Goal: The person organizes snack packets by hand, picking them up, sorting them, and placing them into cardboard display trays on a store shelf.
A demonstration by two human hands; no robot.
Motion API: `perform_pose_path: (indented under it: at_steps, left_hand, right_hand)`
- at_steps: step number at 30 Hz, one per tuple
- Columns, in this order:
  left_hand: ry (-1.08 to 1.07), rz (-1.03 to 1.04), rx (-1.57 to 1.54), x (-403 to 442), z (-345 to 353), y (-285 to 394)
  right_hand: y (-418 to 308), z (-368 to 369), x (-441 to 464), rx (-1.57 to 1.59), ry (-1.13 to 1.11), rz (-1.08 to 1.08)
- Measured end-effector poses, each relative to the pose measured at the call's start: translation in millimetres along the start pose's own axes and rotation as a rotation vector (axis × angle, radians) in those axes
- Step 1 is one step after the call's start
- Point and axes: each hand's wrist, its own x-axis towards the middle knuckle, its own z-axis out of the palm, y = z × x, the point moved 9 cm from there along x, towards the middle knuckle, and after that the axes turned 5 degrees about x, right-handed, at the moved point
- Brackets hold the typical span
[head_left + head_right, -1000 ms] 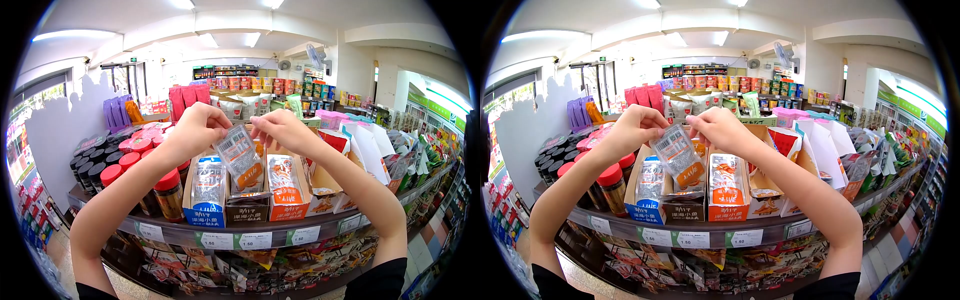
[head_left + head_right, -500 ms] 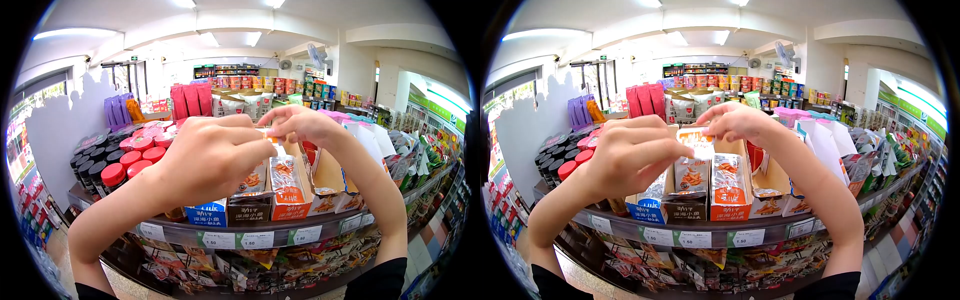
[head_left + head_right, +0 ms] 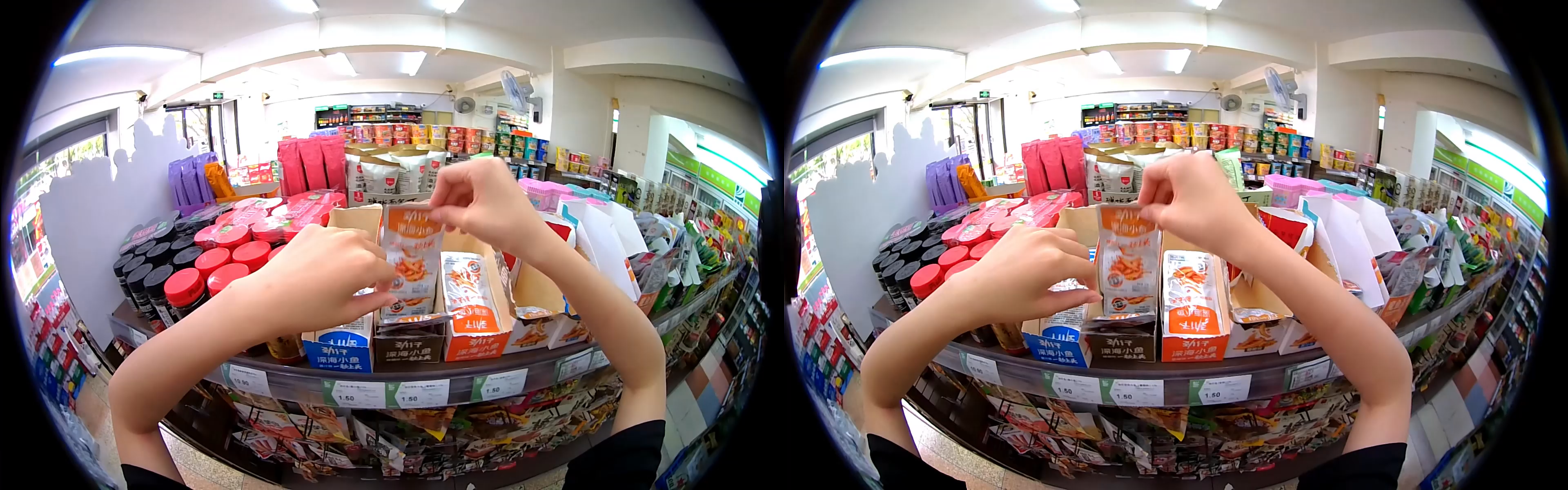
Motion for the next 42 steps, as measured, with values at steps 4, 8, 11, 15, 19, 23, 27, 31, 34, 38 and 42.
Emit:
perform_pose_path:
  at_steps: [4,8,11,15,19,23,27,31,34,38,42]
  left_hand:
    - [-0.009,0.028,-0.016,3,11,-3]
    - [-0.086,0.038,-0.047,7,25,3]
    - [-0.180,-0.052,-0.203,7,27,3]
    - [-0.201,-0.074,-0.366,8,23,5]
    - [-0.267,-0.060,-0.422,7,30,10]
    - [-0.197,-0.011,-0.347,8,20,13]
    - [-0.128,0.024,-0.218,9,14,17]
    - [-0.063,0.009,-0.092,7,8,20]
    - [0.003,-0.012,-0.041,5,-1,23]
    - [0.129,-0.080,-0.154,5,-20,16]
    - [0.063,-0.212,-0.405,11,-15,-4]
  right_hand:
    - [12,23,-2,0.003,-0.178,0.115]
    - [15,23,1,-0.093,-0.139,0.073]
    - [10,19,4,-0.157,-0.131,0.029]
    - [11,20,4,-0.190,-0.147,0.059]
    - [14,25,4,-0.170,-0.241,0.107]
    - [16,25,4,-0.165,-0.230,0.097]
    - [19,26,5,-0.150,-0.236,0.101]
    - [17,25,4,-0.159,-0.242,0.098]
    - [17,24,4,-0.154,-0.243,0.090]
    - [18,25,5,-0.120,-0.247,0.093]
    - [19,26,4,-0.149,-0.250,0.120]
